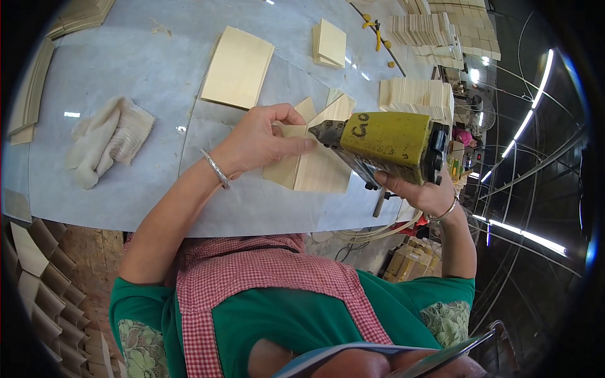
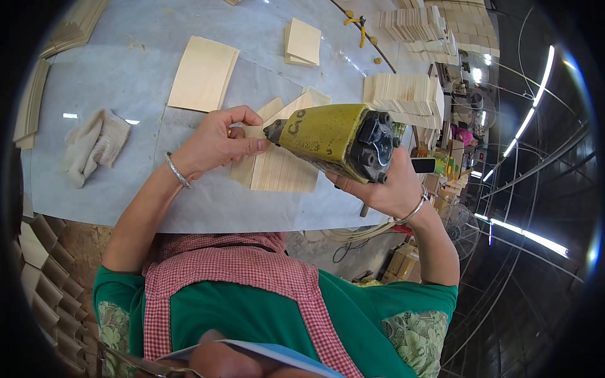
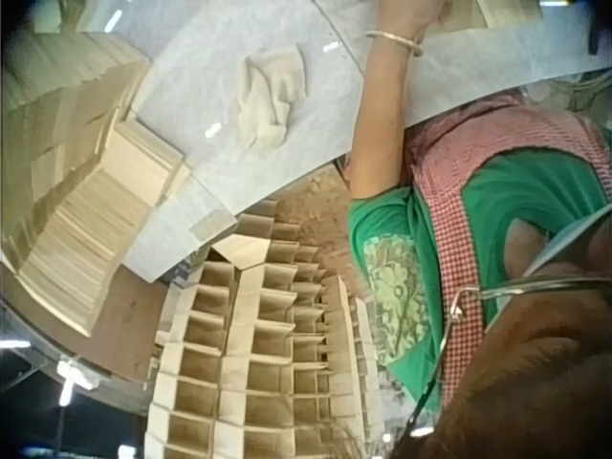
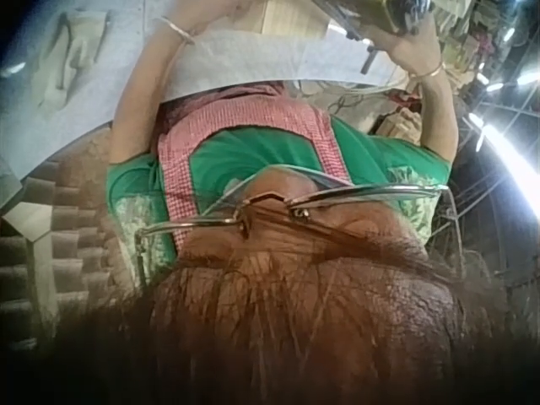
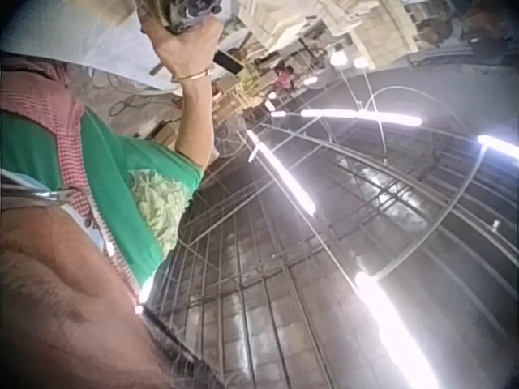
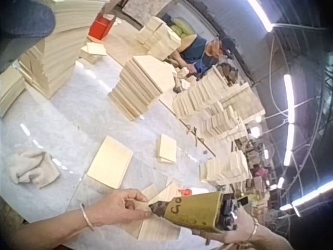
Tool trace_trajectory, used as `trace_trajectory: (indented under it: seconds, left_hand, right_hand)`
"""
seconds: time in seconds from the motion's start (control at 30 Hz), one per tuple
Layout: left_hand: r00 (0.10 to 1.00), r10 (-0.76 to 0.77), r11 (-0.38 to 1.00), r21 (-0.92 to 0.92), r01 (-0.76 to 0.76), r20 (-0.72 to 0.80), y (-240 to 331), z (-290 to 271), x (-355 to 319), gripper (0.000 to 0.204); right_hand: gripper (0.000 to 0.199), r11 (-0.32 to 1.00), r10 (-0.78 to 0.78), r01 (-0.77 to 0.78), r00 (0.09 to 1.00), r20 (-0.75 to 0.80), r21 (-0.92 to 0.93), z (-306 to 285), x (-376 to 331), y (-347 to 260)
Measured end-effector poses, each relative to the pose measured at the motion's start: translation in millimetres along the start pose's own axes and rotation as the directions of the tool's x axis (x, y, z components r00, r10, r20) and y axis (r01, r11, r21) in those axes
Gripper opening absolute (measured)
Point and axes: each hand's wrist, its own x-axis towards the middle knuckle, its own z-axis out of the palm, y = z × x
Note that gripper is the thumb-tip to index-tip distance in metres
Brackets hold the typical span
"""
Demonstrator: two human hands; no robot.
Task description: Assembling small wooden house-shaped boxes using glue and a pneumatic stapler.
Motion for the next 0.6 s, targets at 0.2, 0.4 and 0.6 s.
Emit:
trace_trajectory:
  seconds: [0.2,0.4,0.6]
  left_hand:
    - [1.0,0.01,1.0,0.015,-0.01,0.003,-2.2,-0.7,1.9,0.029]
    - [0.999,0.05,0.998,0.028,-0.051,0.005,-6.5,-1.5,3.9,0.03]
    - [0.999,0.047,0.996,0.077,-0.047,-0.004,-1.7,-0.2,0.8,0.03]
  right_hand:
    - [0.033,1.0,-0.008,0.008,1.0,-0.002,-0.018,0.0,-0.5,-0.7]
    - [0.029,0.988,-0.109,0.11,0.994,0.015,-0.108,-2.0,1.4,-0.1]
    - [0.024,0.937,-0.269,0.275,0.962,0.054,-0.215,-6.1,2.7,11.2]
